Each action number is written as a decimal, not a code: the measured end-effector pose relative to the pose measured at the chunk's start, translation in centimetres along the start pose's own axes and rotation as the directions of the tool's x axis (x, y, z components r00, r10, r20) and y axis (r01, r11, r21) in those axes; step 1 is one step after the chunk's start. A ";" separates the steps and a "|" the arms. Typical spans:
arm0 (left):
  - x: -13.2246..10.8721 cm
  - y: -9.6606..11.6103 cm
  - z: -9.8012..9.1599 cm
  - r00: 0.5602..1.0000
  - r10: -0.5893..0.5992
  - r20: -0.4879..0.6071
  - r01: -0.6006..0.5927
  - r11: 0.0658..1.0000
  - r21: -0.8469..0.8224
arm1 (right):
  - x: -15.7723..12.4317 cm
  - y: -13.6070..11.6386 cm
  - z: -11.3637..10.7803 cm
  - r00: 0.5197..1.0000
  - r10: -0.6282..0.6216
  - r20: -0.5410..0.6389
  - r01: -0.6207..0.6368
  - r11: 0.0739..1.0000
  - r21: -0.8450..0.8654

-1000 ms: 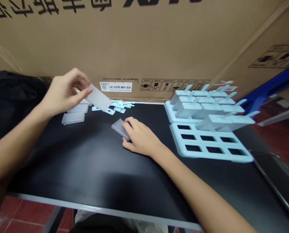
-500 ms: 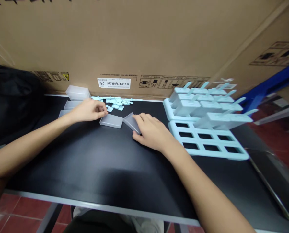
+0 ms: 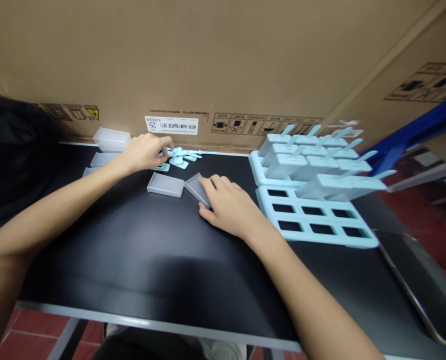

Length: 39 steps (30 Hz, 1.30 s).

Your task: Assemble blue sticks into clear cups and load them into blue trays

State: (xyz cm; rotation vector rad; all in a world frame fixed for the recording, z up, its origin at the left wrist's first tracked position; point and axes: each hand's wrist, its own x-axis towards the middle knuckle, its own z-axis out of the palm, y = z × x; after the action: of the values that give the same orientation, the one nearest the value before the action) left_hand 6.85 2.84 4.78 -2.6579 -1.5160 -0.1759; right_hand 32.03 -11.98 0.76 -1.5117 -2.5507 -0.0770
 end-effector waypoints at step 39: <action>-5.6 7.2 0.1 0.985 0.165 0.054 -0.169 0.980 0.100 | -0.5 -0.1 -2.4 0.979 0.133 0.158 -0.110 0.983 -0.146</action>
State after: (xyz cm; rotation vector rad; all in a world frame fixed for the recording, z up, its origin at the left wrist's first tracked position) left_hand 10.24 -5.56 3.87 -2.7055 -1.2671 -0.0248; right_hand 32.51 -12.77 3.05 -1.7935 -2.6201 -0.1159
